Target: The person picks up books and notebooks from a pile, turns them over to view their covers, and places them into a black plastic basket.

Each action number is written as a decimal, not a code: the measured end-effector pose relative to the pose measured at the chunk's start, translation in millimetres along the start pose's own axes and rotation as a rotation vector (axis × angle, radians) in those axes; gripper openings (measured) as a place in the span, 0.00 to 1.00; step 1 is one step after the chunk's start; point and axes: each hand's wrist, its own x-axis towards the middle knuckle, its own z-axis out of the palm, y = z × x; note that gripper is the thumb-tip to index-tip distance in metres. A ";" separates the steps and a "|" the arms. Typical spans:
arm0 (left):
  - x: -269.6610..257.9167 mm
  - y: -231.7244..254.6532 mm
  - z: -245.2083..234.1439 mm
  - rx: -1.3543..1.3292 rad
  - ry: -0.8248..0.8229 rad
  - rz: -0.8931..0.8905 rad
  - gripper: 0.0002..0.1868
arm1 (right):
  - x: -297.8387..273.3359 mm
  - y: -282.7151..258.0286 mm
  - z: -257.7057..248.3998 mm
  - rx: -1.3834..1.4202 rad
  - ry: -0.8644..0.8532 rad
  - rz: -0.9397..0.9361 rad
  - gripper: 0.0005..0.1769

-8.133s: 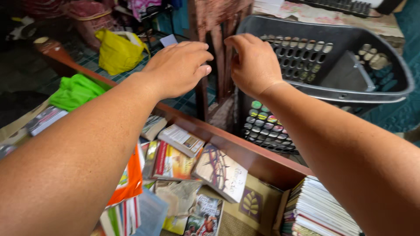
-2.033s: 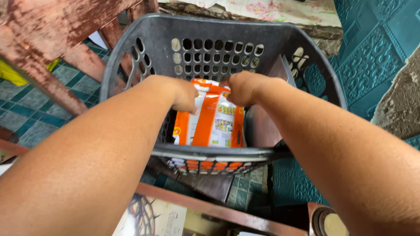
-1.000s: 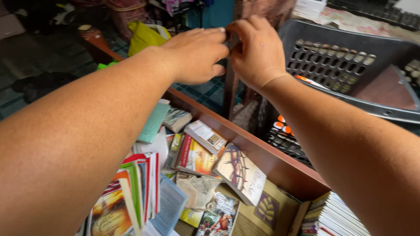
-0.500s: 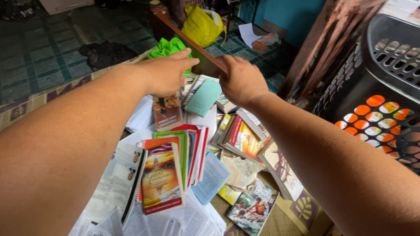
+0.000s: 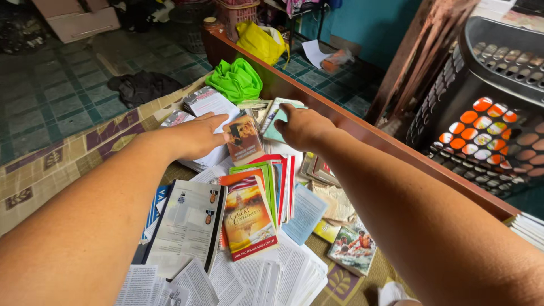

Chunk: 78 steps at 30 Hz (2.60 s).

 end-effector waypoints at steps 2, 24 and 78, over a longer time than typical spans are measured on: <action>4.7 -12.1 11.5 -0.004 0.028 0.087 0.35 | -1.4 -10.4 6.5 0.009 -0.047 0.024 0.33; 43.6 -54.6 190.0 -0.049 -0.025 -0.091 0.41 | -4.0 -18.2 195.8 0.092 -0.298 -0.034 0.30; 24.1 123.7 56.9 -1.500 -0.183 -0.130 0.21 | -56.6 39.1 -49.6 0.490 0.811 -0.352 0.15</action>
